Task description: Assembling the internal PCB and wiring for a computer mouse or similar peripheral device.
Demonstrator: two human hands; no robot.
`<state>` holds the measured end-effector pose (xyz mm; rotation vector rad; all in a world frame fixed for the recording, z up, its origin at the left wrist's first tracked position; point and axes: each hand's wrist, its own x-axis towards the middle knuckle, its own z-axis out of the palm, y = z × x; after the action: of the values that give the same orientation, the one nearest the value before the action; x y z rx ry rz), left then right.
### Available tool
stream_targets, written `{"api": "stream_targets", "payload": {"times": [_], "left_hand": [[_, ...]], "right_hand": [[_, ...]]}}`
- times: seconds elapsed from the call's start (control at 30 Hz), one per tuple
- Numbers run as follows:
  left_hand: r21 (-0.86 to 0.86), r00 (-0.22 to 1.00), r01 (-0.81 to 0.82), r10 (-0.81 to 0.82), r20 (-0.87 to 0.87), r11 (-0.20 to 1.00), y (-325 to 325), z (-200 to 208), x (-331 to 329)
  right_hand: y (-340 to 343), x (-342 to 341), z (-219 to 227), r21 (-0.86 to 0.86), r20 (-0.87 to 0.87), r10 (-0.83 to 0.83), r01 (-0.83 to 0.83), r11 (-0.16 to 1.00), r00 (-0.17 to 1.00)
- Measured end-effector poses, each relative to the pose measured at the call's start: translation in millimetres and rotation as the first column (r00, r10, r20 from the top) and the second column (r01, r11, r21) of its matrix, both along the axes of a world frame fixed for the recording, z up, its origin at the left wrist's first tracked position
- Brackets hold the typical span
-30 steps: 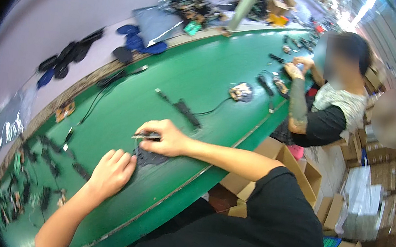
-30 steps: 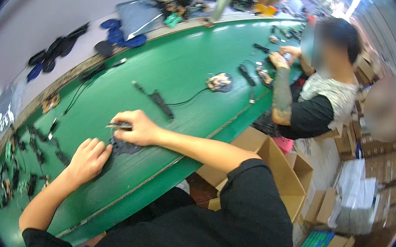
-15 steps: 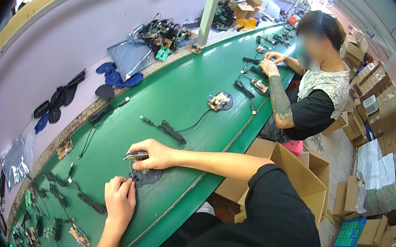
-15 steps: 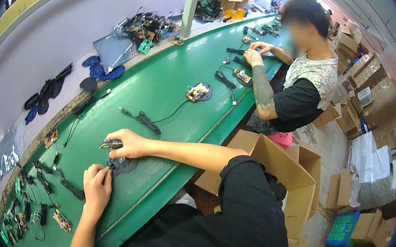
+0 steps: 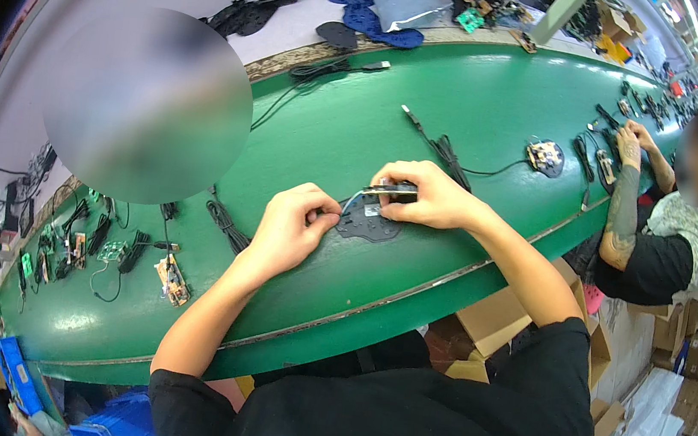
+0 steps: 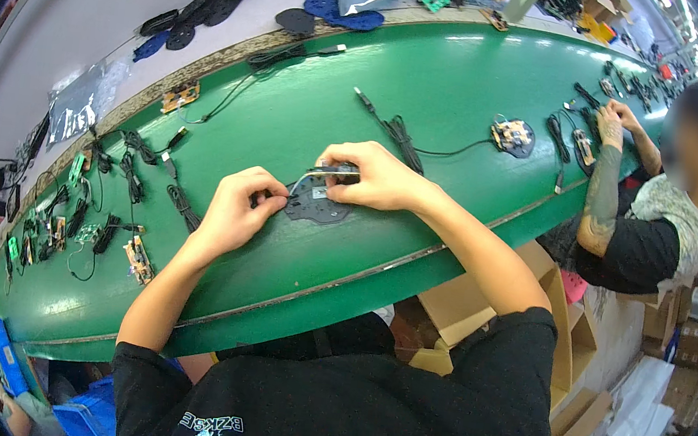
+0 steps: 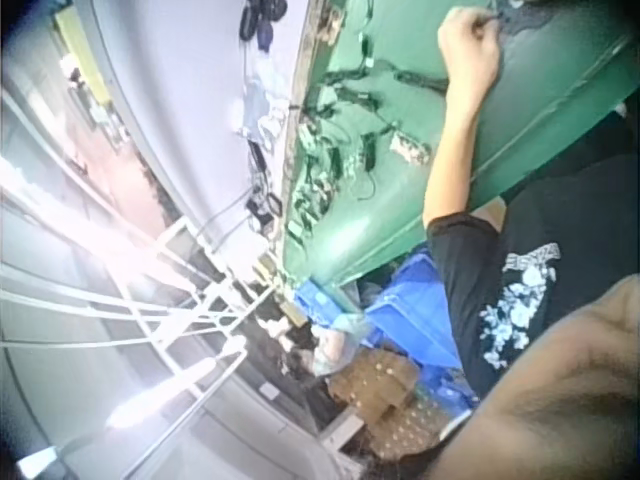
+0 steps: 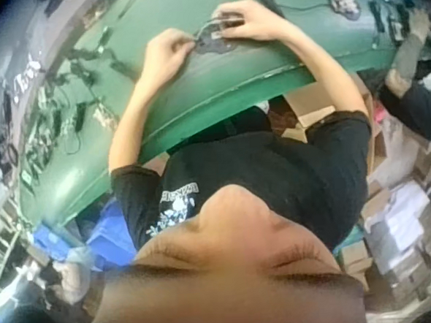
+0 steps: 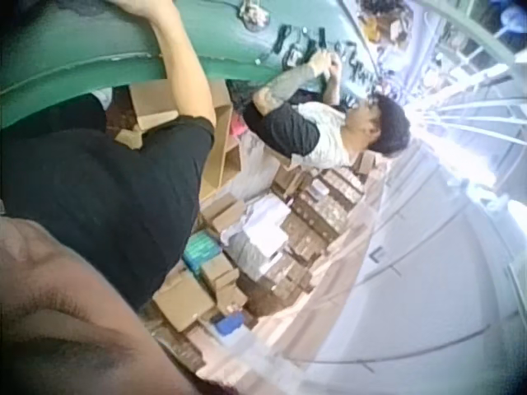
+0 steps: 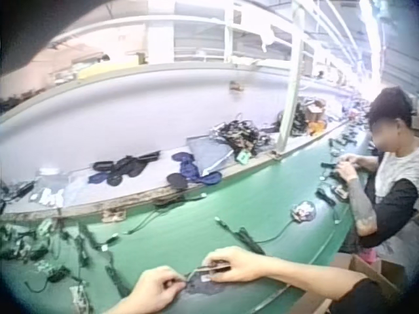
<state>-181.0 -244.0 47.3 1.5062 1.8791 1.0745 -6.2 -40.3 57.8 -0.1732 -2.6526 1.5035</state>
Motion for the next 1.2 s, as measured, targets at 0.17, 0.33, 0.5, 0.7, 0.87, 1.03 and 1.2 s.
{"api": "stream_targets", "payload": {"times": [0.17,0.33,0.5,0.7,0.87,1.03,1.2], "left_hand": [[0.073,1.000,-0.002,0.003,-0.023,0.997,-7.3,-7.0,4.1],[0.151,1.000,0.006,-0.008,0.012,0.988,-12.7,-6.4,9.0],[0.176,1.000,0.008,-0.006,-0.011,0.984,-10.7,-10.8,8.5],[0.189,0.998,0.014,-0.001,-0.068,0.982,-10.2,-11.0,8.9],[0.182,0.996,0.038,-0.022,-0.087,0.983,-9.3,-9.9,8.9],[0.195,0.995,0.031,-0.012,-0.099,0.980,-10.8,-11.4,9.5],[0.187,0.993,0.049,-0.028,-0.112,0.981,-9.5,-8.8,9.3]], "right_hand": [[-12.3,4.4,-9.2,0.116,-0.082,-0.076,0.085,0.990,0.994],[-20.8,9.0,-9.5,0.124,-0.074,-0.118,0.127,0.984,0.990],[-25.9,6.2,-6.7,0.165,-0.150,-0.115,0.139,0.976,0.982],[-26.0,4.8,-8.5,0.182,-0.151,-0.137,0.164,0.969,0.979],[-26.1,6.3,-6.4,0.194,-0.152,-0.149,0.177,0.965,0.977],[-24.4,6.9,-9.0,0.034,-0.168,-0.206,0.215,0.976,0.964],[-17.6,-6.8,2.2,0.035,-0.082,-0.253,0.257,0.966,0.964]]}}
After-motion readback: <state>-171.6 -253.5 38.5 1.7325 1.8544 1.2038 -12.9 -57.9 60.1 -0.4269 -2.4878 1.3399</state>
